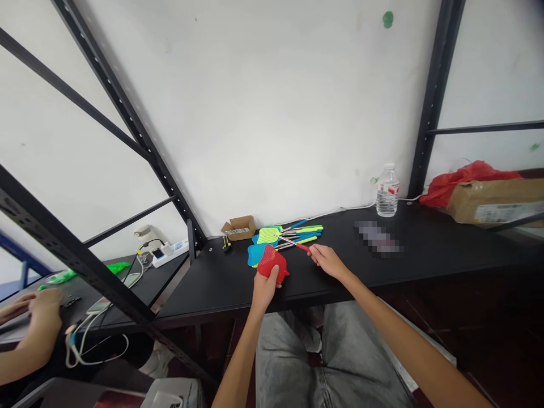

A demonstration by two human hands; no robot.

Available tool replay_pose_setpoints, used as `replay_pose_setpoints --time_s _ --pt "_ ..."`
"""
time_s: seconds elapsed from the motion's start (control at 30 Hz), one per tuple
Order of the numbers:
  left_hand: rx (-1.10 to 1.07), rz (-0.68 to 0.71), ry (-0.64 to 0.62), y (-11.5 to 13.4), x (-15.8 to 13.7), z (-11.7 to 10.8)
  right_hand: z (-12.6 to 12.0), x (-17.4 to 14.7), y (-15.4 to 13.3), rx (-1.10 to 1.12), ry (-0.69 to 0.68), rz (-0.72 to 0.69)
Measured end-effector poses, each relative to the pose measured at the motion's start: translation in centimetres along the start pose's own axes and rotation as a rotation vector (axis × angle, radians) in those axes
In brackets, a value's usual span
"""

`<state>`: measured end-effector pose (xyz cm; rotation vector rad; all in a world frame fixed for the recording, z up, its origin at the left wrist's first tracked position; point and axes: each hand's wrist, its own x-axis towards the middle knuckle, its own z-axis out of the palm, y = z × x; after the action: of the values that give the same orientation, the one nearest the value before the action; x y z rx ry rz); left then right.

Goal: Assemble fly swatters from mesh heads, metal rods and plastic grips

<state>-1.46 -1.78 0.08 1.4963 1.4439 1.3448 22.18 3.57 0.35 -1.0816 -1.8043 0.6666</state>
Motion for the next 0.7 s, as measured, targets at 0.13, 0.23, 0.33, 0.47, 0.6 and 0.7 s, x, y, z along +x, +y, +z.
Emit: replay_pose_setpoints --time_s 0.13,0.23,0.33,0.47,0.6,0.7 --pt "-0.246 -0.115 0.048 -0.1 1.4 -0.5 0.1 0.1 0.2 0.011 -0.006 0.005" --pt "-0.436 -0.116 0.135 -0.4 2.6 -1.1 0.1 0.1 0.3 0.015 -0.011 0.007" --pt "-0.553 -0.109 0.210 -0.7 3.3 -1.7 0.1 0.1 0.3 0.019 -0.017 0.007" --pt "-0.641 -0.098 0.280 -0.5 3.3 -1.9 0.0 0.0 0.1 0.021 -0.023 0.006" --pt "-0.699 -0.099 0.329 -0.1 3.0 -2.0 0.0 -0.2 -0.1 0.023 -0.029 0.001" --pt "-0.725 -0.097 0.320 -0.1 2.8 -2.0 0.0 -0.2 -0.2 0.021 -0.028 0.006"
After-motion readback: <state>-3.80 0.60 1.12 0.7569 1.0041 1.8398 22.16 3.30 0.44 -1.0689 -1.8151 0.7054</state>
